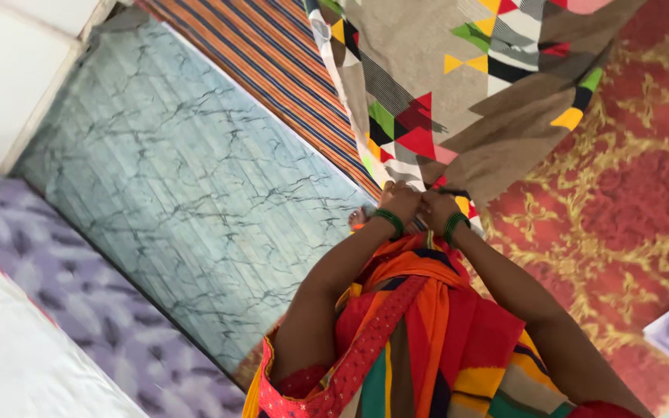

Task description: The person spreads a bedspread over a bed, smooths it out by hand, and then folds the edges and corners to fit the mattress.

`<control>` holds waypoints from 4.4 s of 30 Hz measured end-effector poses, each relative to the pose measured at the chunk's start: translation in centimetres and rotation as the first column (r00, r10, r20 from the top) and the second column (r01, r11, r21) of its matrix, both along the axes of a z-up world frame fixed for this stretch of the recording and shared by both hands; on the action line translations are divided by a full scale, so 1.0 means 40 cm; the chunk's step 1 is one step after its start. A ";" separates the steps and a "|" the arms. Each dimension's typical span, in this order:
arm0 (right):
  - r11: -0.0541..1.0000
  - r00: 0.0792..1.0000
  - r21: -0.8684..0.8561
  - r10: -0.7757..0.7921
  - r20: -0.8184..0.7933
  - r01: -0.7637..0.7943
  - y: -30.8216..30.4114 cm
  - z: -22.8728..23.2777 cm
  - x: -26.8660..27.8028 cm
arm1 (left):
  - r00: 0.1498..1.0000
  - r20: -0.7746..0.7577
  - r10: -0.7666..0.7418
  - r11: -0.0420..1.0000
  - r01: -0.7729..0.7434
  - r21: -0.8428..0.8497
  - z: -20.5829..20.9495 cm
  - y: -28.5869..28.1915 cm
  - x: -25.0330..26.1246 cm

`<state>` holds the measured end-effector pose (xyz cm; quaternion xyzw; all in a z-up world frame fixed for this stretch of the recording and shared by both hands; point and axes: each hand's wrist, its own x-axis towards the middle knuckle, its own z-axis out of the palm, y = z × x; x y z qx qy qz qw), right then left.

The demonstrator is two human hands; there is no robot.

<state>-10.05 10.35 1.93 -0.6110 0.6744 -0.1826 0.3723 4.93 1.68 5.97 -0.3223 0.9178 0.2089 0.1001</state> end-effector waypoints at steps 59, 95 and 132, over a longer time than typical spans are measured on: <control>0.974 0.963 0.221 0.105 -0.248 -0.049 -0.110 -0.059 0.262 | 0.880 0.472 -0.063 0.956 0.189 -0.225 -0.057 -0.720 0.401; 0.894 0.862 0.051 -0.412 -0.294 0.444 -0.516 -0.085 0.374 | 0.815 0.578 0.044 0.945 0.154 -0.289 -0.168 -1.264 0.618; 0.820 0.819 0.109 -0.533 -0.214 0.562 -0.973 0.013 0.894 | 0.934 0.104 -0.340 0.830 0.351 -0.434 -0.174 -1.535 0.811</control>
